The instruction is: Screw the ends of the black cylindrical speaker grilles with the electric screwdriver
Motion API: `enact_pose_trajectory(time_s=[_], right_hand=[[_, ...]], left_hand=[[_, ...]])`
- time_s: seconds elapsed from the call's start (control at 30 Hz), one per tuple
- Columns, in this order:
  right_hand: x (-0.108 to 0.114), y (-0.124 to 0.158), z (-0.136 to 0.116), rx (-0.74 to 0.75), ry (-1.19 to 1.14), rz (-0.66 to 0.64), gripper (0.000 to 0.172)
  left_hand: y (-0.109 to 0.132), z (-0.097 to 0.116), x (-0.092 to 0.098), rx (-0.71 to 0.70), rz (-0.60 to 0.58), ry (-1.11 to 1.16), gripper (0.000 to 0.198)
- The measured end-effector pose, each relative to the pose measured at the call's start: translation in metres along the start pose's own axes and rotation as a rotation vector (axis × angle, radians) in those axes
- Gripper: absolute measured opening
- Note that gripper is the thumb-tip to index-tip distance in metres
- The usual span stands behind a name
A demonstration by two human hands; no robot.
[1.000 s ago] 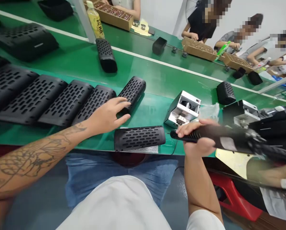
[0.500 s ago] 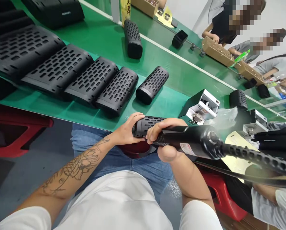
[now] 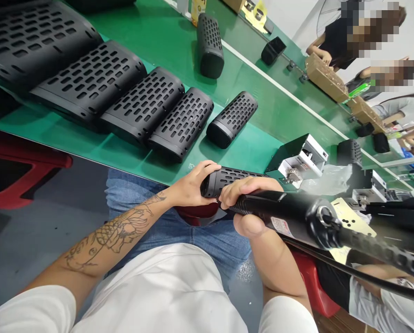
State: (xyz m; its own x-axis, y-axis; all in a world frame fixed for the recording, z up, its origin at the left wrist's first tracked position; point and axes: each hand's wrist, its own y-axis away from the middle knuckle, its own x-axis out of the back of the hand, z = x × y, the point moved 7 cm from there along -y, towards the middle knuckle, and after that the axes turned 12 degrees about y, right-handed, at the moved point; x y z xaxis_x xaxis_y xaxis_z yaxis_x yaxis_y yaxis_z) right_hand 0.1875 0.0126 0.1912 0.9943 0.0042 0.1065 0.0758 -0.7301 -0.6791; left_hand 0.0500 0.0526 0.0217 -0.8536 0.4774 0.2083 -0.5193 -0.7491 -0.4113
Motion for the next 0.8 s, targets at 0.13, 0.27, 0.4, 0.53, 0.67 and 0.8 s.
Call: enact_pose_trajectory(time_s=[0.13,0.27,0.4,0.53,0.67,0.8], right_hand=[[-0.007,-0.003,0.000,-0.027,0.023,-0.031,0.045],[-0.012,-0.004,0.003,-0.032,-0.053,-0.156,0.037],[-0.012,-0.004,0.007,-0.054,-0.137,-0.255,0.032],[-0.013,-0.004,0.014,-0.070,-0.178,-0.304,0.028],[-0.017,0.006,0.016,-0.042,-0.174,-0.308,0.027],[-0.015,0.016,0.013,-0.134,-0.098,-0.231,0.031]], left_hand=[[-0.001,0.003,0.001,-0.011,0.003,0.004,0.108],[-0.002,0.003,0.001,-0.014,-0.003,0.012,0.109],[-0.002,0.003,0.001,-0.002,-0.004,-0.005,0.107],[-0.002,0.001,0.001,-0.002,-0.002,-0.035,0.106],[-0.005,0.000,0.002,0.000,-0.011,-0.073,0.115],[-0.004,0.007,0.003,0.014,-0.023,-0.114,0.122]])
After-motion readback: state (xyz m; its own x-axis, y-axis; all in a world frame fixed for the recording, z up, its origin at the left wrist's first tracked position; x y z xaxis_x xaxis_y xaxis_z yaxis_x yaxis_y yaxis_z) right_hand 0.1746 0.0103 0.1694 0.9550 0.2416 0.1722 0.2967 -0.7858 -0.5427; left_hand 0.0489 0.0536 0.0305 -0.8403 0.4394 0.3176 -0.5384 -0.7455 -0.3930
